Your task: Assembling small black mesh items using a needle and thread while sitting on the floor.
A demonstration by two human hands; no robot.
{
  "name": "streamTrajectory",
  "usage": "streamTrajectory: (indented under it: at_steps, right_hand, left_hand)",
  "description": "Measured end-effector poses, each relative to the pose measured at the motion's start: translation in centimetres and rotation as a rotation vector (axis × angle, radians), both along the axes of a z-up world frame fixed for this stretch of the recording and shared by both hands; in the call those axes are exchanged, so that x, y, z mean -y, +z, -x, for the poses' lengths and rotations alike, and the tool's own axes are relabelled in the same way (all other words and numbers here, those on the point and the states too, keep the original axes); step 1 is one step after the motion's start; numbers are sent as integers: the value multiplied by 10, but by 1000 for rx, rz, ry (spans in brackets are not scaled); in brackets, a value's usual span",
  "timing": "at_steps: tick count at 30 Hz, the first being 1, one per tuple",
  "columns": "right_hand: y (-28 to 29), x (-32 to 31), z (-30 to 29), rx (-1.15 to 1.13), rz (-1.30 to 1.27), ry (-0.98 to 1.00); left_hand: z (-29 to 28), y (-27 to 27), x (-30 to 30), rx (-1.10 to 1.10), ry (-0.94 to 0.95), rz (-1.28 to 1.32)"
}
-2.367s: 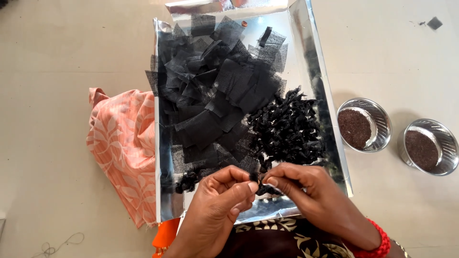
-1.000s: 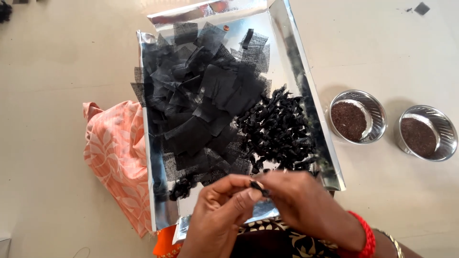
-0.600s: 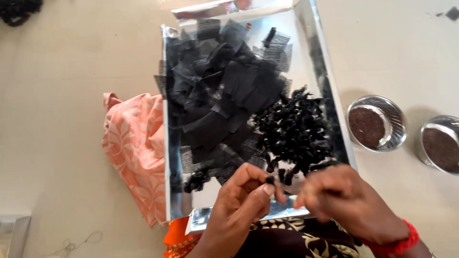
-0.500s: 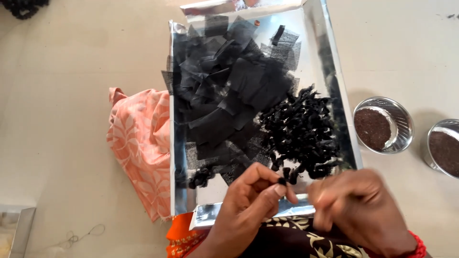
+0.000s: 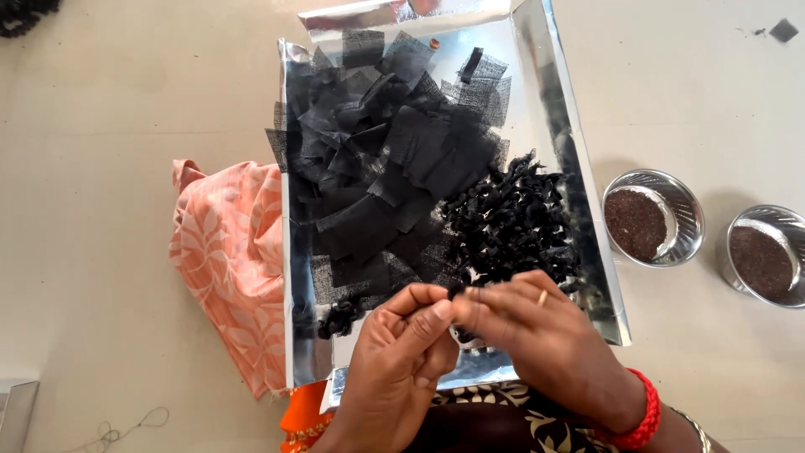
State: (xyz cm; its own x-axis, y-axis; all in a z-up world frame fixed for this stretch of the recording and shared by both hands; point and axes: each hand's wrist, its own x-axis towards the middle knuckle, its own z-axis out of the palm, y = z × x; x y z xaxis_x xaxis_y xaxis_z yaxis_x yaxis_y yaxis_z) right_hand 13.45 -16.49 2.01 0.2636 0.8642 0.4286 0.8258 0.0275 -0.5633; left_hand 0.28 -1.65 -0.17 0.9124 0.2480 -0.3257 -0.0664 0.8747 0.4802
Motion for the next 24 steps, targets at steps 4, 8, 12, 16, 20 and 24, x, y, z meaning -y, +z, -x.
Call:
streamTrajectory:
  at_steps: [4, 8, 12, 16, 20, 24]
  right_hand:
    - [14, 1, 2, 297, -27, 25]
    - [1, 18, -4, 178, -40, -4]
    - [11, 45, -34, 106, 14, -430]
    - [43, 76, -45, 339, 178, -576]
    - [16, 132, -62, 310, 296, -626]
    - [22, 106, -70, 51, 571, -646]
  left_hand:
    - [-4, 6, 1, -67, -16, 121]
    - [1, -5, 4, -21, -10, 50]
    - [7, 3, -5, 64, 41, -48]
    - [7, 10, -18, 65, 89, -106]
    - [5, 10, -15, 22, 78, -209]
    - [-6, 20, -8, -44, -67, -341]
